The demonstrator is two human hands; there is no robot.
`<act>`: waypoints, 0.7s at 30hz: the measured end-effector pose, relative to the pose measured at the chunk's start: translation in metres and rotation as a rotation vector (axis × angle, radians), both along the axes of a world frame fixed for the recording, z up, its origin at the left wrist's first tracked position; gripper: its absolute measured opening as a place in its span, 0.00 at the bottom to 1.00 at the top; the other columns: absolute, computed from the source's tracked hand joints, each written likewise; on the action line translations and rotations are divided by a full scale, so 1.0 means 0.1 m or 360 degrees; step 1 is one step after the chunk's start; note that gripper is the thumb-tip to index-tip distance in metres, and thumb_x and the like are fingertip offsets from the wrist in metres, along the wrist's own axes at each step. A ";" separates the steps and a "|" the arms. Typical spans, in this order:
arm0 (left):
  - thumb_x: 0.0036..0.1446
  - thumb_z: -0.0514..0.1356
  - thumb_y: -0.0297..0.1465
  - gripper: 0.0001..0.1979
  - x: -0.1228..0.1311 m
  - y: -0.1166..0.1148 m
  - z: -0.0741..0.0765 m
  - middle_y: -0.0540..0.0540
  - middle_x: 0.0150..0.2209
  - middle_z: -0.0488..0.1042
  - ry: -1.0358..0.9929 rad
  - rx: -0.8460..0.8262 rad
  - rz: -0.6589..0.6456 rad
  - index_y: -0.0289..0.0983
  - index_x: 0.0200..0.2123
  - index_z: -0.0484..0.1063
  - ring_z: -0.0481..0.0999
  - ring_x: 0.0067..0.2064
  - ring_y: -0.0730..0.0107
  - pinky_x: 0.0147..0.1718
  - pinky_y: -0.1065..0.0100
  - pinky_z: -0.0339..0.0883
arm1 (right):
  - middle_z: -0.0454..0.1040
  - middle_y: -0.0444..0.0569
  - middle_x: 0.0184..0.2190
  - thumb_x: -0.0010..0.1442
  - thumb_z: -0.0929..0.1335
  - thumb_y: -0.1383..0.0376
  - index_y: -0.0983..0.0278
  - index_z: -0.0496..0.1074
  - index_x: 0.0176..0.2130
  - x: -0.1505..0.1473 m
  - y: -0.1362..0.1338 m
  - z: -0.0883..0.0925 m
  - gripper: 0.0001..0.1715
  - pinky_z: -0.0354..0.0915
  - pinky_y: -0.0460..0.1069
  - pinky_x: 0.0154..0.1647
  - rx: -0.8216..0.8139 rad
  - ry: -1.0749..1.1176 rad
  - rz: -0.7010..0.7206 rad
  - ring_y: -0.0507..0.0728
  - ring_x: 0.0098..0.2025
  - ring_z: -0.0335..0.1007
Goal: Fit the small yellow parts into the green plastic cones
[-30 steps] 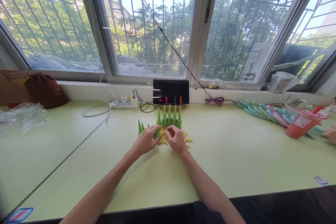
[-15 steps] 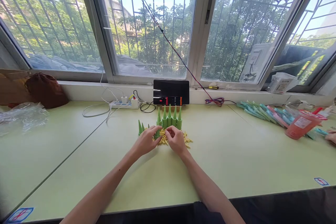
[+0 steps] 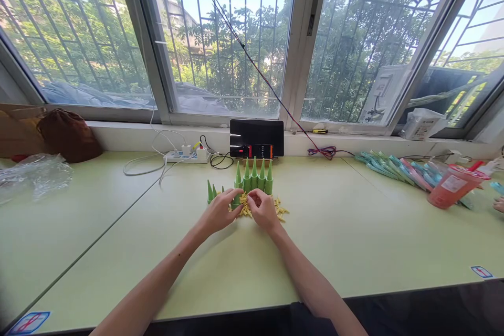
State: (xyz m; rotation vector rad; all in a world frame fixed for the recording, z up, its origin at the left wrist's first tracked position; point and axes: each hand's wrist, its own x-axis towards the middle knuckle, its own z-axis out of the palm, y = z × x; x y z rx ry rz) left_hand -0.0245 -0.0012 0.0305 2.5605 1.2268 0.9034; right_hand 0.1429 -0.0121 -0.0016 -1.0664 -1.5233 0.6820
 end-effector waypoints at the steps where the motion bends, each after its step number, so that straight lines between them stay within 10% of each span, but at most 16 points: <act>1: 0.59 0.55 0.33 0.15 0.00 0.00 0.00 0.45 0.44 0.74 -0.0005 0.0002 -0.0004 0.41 0.50 0.67 0.74 0.36 0.66 0.35 0.67 0.67 | 0.70 0.45 0.25 0.61 0.64 0.56 0.63 0.69 0.34 0.00 0.00 0.00 0.13 0.61 0.46 0.23 -0.0003 -0.0002 0.0008 0.52 0.23 0.64; 21: 0.59 0.55 0.33 0.16 0.00 0.01 -0.03 0.44 0.45 0.74 -0.0031 -0.0025 -0.0022 0.40 0.50 0.68 0.75 0.41 0.63 0.41 0.64 0.69 | 0.70 0.45 0.26 0.60 0.65 0.55 0.64 0.71 0.36 -0.01 -0.04 0.05 0.14 0.60 0.46 0.23 -0.0030 -0.0043 0.0136 0.51 0.23 0.63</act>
